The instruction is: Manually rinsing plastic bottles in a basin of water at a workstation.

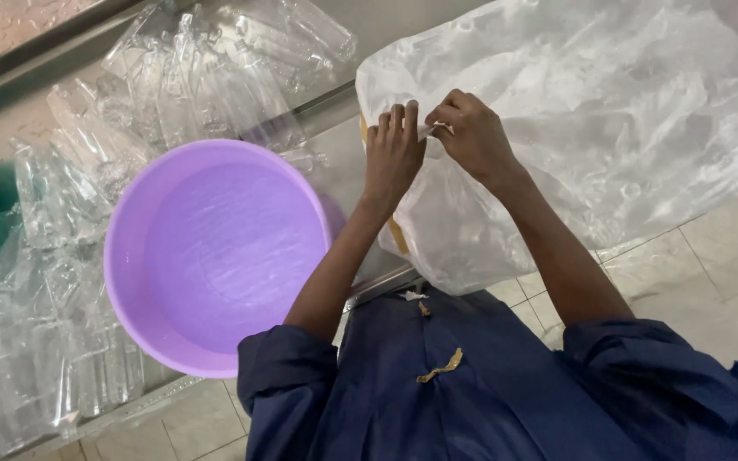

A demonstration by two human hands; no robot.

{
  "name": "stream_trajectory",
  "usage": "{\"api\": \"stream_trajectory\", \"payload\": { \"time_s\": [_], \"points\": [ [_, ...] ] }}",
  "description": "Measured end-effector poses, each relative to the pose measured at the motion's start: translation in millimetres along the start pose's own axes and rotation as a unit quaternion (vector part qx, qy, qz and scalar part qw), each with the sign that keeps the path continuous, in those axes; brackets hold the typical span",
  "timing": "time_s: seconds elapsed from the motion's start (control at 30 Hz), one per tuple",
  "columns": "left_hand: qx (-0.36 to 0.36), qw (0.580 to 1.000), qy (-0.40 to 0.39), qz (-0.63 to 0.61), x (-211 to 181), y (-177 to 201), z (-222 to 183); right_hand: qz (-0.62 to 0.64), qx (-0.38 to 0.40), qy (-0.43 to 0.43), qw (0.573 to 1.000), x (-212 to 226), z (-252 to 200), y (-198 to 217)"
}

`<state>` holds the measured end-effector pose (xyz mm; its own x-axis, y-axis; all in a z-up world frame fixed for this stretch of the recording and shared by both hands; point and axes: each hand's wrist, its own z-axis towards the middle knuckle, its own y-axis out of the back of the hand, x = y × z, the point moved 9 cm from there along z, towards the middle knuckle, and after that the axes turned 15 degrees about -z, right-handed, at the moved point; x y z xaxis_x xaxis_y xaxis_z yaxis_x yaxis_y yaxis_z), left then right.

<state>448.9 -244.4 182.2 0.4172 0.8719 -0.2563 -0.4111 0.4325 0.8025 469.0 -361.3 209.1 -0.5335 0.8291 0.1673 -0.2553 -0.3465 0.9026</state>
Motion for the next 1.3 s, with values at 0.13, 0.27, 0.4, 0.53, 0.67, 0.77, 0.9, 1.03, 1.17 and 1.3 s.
{"api": "stream_trajectory", "payload": {
  "time_s": [0.13,0.27,0.4,0.53,0.67,0.77,0.9,1.03,1.17,1.3],
  "points": [
    [0.047,0.996,-0.034,0.074,13.1,-8.9,-2.1,0.073,0.045,-0.035,0.996,-23.6,-6.5,-17.6],
    [0.121,0.972,-0.1,0.175,14.4,-54.3,-21.0,0.201,0.021,-0.109,0.973,-37.2,-1.2,-30.0],
    [0.187,0.97,-0.065,0.144,16.0,-40.1,-33.3,0.242,-0.019,-0.222,0.944,-61.2,-1.2,-46.4],
    [0.282,0.959,0.039,0.002,59.9,-17.8,-51.7,0.199,-0.052,-0.226,0.952,-66.5,-4.9,-50.0],
    [0.183,0.97,0.119,-0.103,103.1,16.8,-56.5,0.162,-0.118,-0.249,0.948,-75.8,-19.3,-40.3],
    [0.143,0.962,0.177,-0.151,114.8,12.2,-54.1,0.166,-0.065,-0.195,0.964,-57.8,-18.7,-24.5],
    [0.091,0.977,0.066,-0.18,84.1,10.9,-34.0,0.354,0.064,-0.136,0.923,-11.0,0.5,17.2],
    [0.092,0.968,0.056,-0.226,61.3,5.0,-16.3,0.283,0.069,-0.108,0.95,-1.8,19.2,-13.6],
    [0.08,0.925,0.183,-0.324,66.4,-10.9,1.8,-0.032,0.017,0.017,0.999,-4.5,31.2,-47.0],
    [0.16,0.919,0.178,-0.313,47.5,-19.7,9.8,0.075,0.081,0.002,0.994,-23.7,47.2,-44.4]
  ]
}}
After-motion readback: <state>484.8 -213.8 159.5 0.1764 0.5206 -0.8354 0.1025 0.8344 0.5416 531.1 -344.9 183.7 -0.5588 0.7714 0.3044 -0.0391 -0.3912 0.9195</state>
